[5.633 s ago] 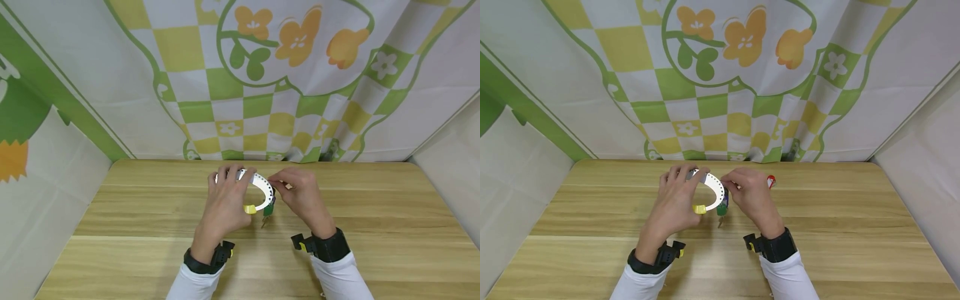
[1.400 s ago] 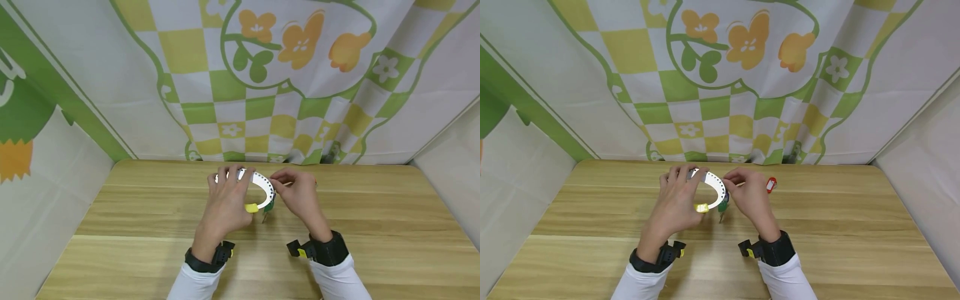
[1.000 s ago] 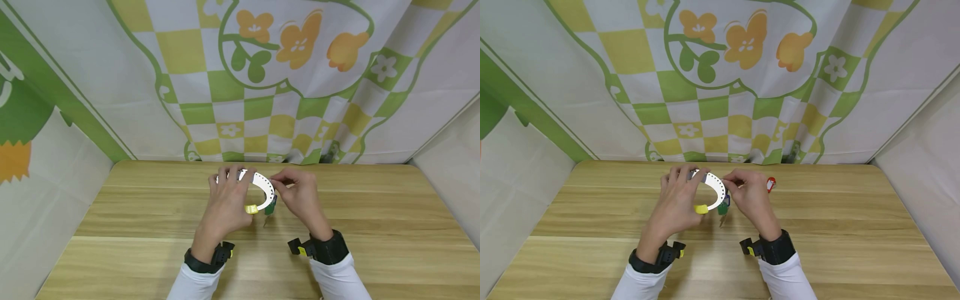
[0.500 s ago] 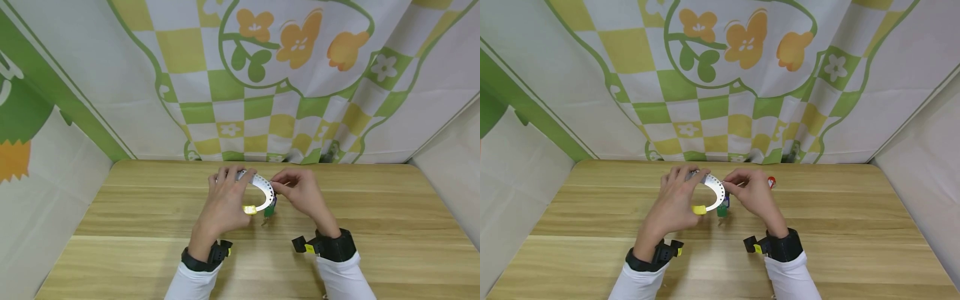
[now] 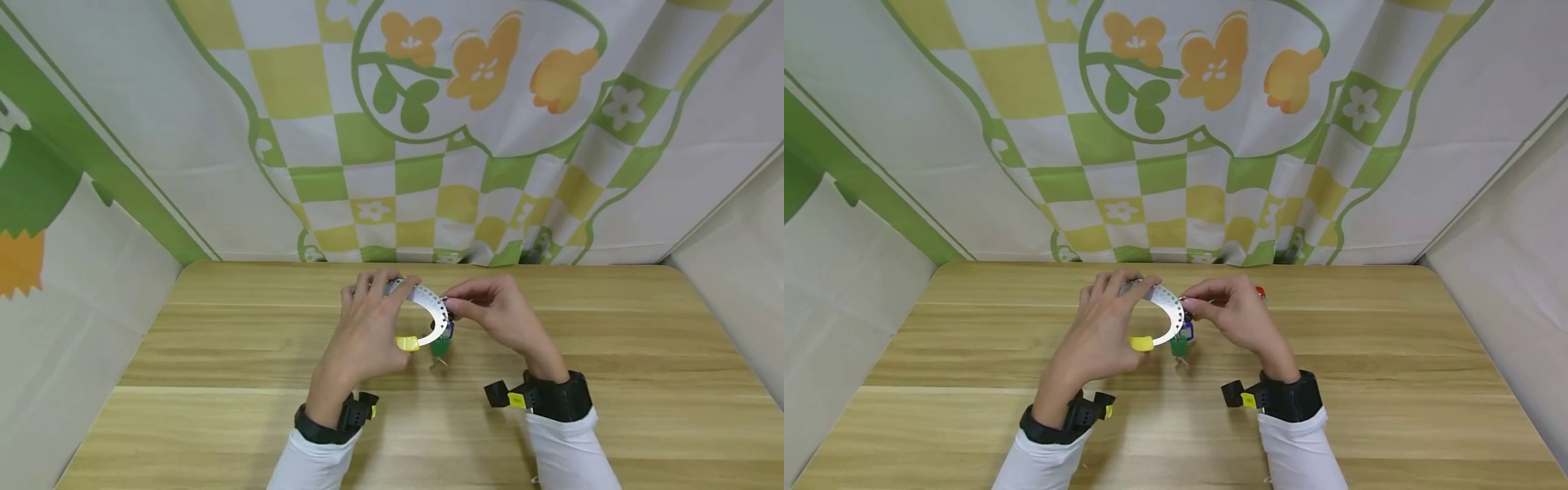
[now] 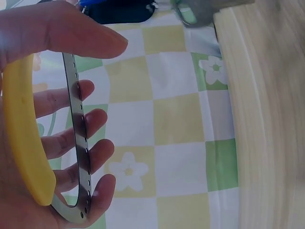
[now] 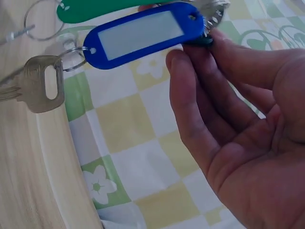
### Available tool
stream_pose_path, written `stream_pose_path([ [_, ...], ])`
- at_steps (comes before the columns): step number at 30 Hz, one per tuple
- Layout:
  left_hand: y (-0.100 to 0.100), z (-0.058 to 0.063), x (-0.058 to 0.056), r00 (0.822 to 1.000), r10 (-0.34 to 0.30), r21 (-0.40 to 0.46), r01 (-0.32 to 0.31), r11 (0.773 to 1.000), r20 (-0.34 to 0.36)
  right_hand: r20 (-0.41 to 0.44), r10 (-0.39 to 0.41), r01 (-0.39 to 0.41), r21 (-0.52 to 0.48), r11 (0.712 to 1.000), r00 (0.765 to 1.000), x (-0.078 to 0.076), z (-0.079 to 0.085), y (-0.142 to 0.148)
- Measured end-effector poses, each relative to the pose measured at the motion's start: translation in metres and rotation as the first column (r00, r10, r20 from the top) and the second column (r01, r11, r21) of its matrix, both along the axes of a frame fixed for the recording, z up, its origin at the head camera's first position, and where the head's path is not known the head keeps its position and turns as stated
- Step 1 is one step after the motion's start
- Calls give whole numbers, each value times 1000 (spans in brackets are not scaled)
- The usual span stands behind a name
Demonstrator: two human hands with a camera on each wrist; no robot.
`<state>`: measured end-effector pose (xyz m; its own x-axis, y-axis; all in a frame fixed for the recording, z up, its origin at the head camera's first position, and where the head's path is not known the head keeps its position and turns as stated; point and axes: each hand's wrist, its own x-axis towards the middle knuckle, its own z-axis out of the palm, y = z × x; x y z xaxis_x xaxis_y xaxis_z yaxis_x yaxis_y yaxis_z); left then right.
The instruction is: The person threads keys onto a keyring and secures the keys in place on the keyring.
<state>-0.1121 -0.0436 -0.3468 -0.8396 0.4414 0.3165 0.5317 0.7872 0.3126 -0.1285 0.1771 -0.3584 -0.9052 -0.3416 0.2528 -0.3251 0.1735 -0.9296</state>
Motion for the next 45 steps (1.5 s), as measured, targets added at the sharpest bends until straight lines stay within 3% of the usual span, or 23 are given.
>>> stream_pose_path([
  [8, -1, 1, 0, 1000, -2, 5, 2, 1000, -5, -57, 6, -7, -24, 1000, 998, -2, -6, 0],
  [19, -2, 1, 0, 1000, 14, -4, -14, 1000, -22, -124, -33, 46, 100, 994, 992, 11, 17, -15],
  [26, -2, 1, 0, 999, 33, -9, -34, 999, -33, -171, -149, 170, 115, 979, 974, 5, 3, -15],
  [30, -2, 0, 0, 998, 41, -11, -42, 999, -36, -341, -185, 248, 151, 957, 922, 1, -5, -16],
  [34, -1, 1, 0, 999, 30, -20, -31, 999, -34, -551, -151, 295, 183, 938, 821, -1, -5, -17],
  [37, -1, 1, 1, 999, 18, -30, -18, 999, -31, -638, -107, 293, 192, 937, 763, -2, -5, -17],
  [39, -2, 1, 1, 999, 13, -33, -14, 999, -29, -660, -84, 282, 200, 938, 746, -2, -5, -17],
  [40, -2, 1, 1, 999, 14, -34, -15, 999, -29, -660, -78, 282, 208, 937, 747, -2, -5, -17],
  [42, -2, 1, 1, 999, 18, -32, -19, 999, -28, -633, -89, 288, 220, 932, 769, -1, -5, -17],
  [45, -1, 2, 1, 999, 33, -47, -35, 998, -36, -520, -145, 299, 226, 927, 842, 0, -5, -19],
])
